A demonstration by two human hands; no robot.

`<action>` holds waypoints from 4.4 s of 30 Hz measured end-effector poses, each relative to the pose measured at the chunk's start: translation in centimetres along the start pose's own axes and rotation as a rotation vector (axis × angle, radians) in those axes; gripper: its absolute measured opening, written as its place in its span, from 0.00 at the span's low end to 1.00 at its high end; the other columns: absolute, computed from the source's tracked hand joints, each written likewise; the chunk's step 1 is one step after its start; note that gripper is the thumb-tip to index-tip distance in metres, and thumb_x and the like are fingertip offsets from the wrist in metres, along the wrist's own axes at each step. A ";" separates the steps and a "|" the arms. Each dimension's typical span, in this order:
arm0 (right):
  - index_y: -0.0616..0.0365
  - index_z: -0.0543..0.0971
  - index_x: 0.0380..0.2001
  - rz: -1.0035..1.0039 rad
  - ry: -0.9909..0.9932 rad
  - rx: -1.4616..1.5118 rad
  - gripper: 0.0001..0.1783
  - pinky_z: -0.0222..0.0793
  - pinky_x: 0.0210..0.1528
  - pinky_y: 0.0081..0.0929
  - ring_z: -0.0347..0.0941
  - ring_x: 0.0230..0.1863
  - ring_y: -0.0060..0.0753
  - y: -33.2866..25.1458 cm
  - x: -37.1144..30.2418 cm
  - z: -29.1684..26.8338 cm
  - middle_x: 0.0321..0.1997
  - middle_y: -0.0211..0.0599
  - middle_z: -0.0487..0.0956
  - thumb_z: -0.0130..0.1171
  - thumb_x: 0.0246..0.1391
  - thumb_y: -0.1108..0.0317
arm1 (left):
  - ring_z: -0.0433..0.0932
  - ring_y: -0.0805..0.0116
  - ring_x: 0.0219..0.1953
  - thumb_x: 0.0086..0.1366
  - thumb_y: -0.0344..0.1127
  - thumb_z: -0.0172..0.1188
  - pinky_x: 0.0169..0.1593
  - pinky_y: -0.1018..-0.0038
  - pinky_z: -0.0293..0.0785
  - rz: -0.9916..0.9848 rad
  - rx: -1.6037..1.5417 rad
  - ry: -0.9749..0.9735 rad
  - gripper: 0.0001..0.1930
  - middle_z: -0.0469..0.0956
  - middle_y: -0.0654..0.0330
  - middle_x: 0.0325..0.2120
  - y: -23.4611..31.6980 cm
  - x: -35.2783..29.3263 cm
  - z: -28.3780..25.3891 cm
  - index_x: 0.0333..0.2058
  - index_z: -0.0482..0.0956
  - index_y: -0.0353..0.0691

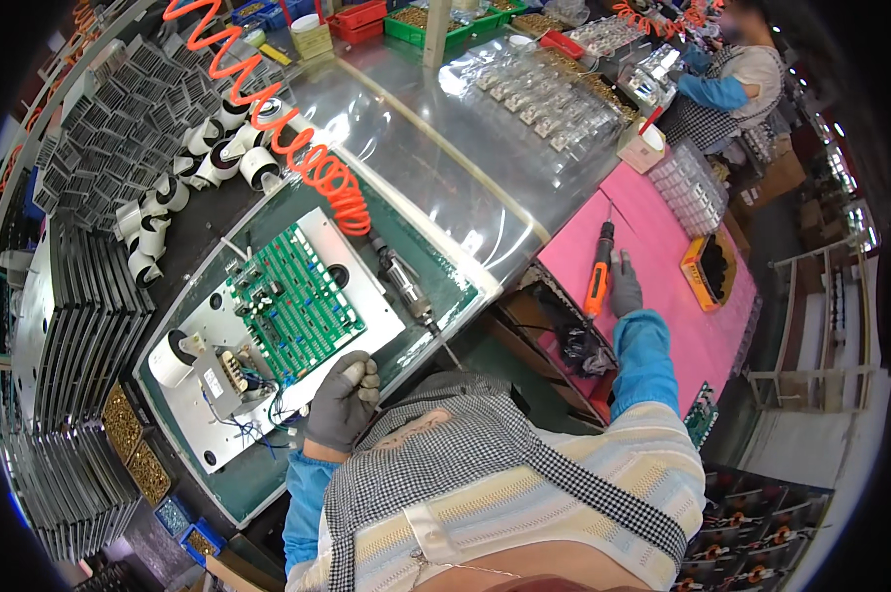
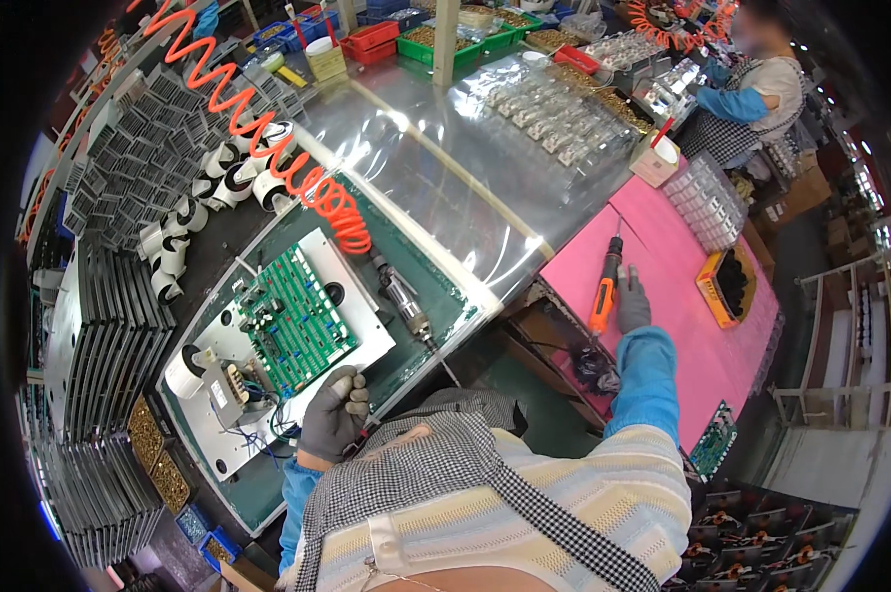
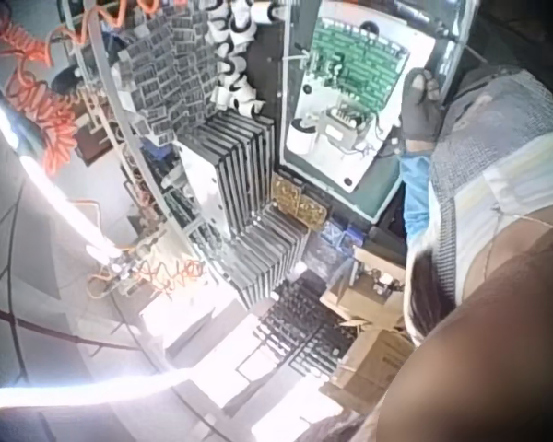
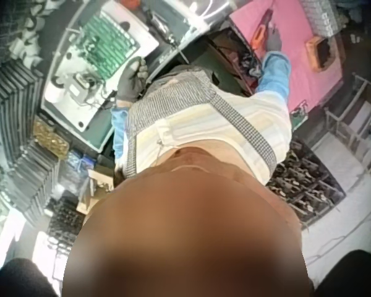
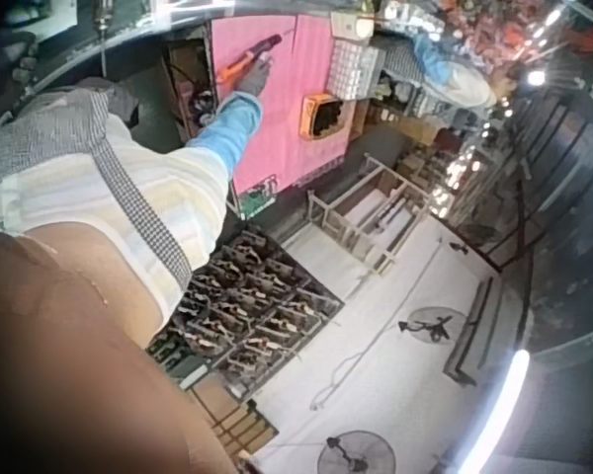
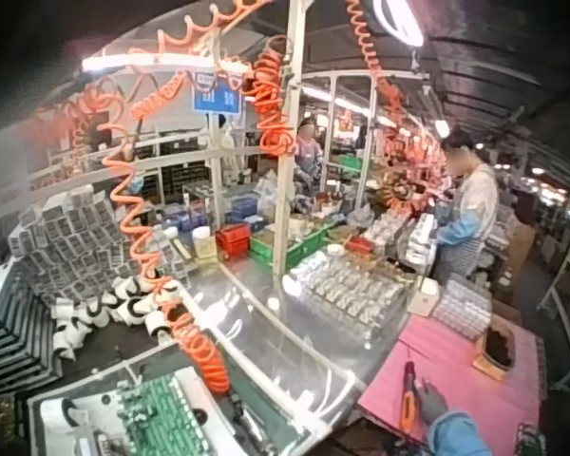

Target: Use an electric screwdriver to secure a transformer and attach a circuit board to an electronic device chassis.

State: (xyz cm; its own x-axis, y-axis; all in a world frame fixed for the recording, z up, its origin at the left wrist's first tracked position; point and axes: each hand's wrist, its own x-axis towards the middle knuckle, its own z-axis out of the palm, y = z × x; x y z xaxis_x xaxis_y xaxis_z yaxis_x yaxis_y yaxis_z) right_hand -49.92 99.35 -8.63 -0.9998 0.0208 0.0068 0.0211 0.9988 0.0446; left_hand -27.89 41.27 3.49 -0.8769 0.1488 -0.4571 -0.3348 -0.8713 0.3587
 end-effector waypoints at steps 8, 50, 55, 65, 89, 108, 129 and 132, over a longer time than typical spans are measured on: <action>0.45 0.71 0.58 -0.454 0.112 -0.131 0.27 0.56 0.68 0.44 0.58 0.70 0.45 -1.8 3.4 -2.6 0.69 0.36 0.63 0.55 0.52 0.71 | 0.70 0.74 0.34 0.71 0.39 0.54 0.34 0.81 0.70 -0.034 0.106 -0.004 0.15 0.73 0.59 0.37 -2.1 1.8 0.4 0.49 0.72 0.34; 0.66 0.60 0.63 -0.834 -0.389 2.220 0.31 0.77 0.43 0.45 0.75 0.36 0.39 -49.2 -9.9 -27.4 0.34 0.44 0.77 0.52 0.58 0.67 | 0.80 0.73 0.29 0.61 0.32 0.65 0.35 0.76 0.76 0.781 1.060 0.496 0.10 0.83 0.56 0.28 3.8 -5.2 -0.4 0.40 0.83 0.34; 0.61 0.56 0.65 -0.771 -0.411 2.184 0.34 0.76 0.46 0.44 0.75 0.38 0.37 -49.8 -9.6 -26.4 0.34 0.40 0.77 0.54 0.59 0.63 | 0.80 0.72 0.27 0.60 0.32 0.66 0.34 0.75 0.76 0.773 1.110 0.476 0.10 0.83 0.55 0.28 4.3 -5.0 -0.6 0.39 0.83 0.34; 0.57 0.67 0.58 -0.815 -0.495 2.217 0.29 0.73 0.51 0.45 0.74 0.43 0.38 -50.0 -8.4 -25.6 0.37 0.40 0.77 0.58 0.59 0.53 | 0.79 0.78 0.28 0.65 0.30 0.62 0.32 0.80 0.75 0.711 0.968 0.452 0.09 0.83 0.60 0.28 4.6 -5.3 -1.1 0.41 0.82 0.32; 0.67 0.77 0.33 -0.621 -0.469 2.247 0.15 0.77 0.43 0.42 0.77 0.35 0.39 -50.7 -8.3 -25.4 0.30 0.43 0.78 0.55 0.58 0.62 | 0.84 0.74 0.33 0.62 0.27 0.64 0.37 0.80 0.79 0.696 1.097 0.574 0.10 0.84 0.57 0.33 5.2 -5.3 -0.7 0.42 0.81 0.30; 0.60 0.75 0.31 -0.907 0.008 2.043 0.08 0.74 0.37 0.25 0.76 0.29 0.24 -64.6 -3.5 -25.6 0.29 0.33 0.80 0.65 0.50 0.74 | 0.83 0.65 0.25 0.67 0.35 0.58 0.31 0.72 0.77 0.695 1.182 0.922 0.11 0.83 0.55 0.23 3.6 -6.0 -6.0 0.43 0.82 0.35; 0.58 0.71 0.45 -1.003 -0.337 1.524 0.23 0.73 0.32 0.26 0.73 0.28 0.23 -72.2 -2.8 -26.4 0.30 0.30 0.77 0.70 0.47 0.66 | 0.83 0.71 0.30 0.68 0.37 0.57 0.36 0.76 0.77 0.464 0.993 0.818 0.14 0.84 0.55 0.27 5.4 -6.3 -5.8 0.41 0.82 0.31; 0.58 0.73 0.41 -1.092 -0.222 1.647 0.19 0.72 0.27 0.22 0.76 0.26 0.22 -73.3 -1.4 -25.1 0.27 0.30 0.79 0.69 0.49 0.65 | 0.83 0.71 0.30 0.68 0.38 0.58 0.36 0.75 0.77 0.456 1.026 0.788 0.14 0.84 0.55 0.27 5.9 -6.3 -5.2 0.41 0.82 0.31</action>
State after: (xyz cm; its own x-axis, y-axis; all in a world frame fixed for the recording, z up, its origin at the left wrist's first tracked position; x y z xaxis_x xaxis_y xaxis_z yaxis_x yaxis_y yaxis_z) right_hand -49.94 25.03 13.20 -0.5689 -0.6433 0.5124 -0.3850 -0.3423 -0.8571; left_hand -22.59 32.73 4.28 -0.6662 -0.6579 -0.3511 -0.4774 0.0145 0.8786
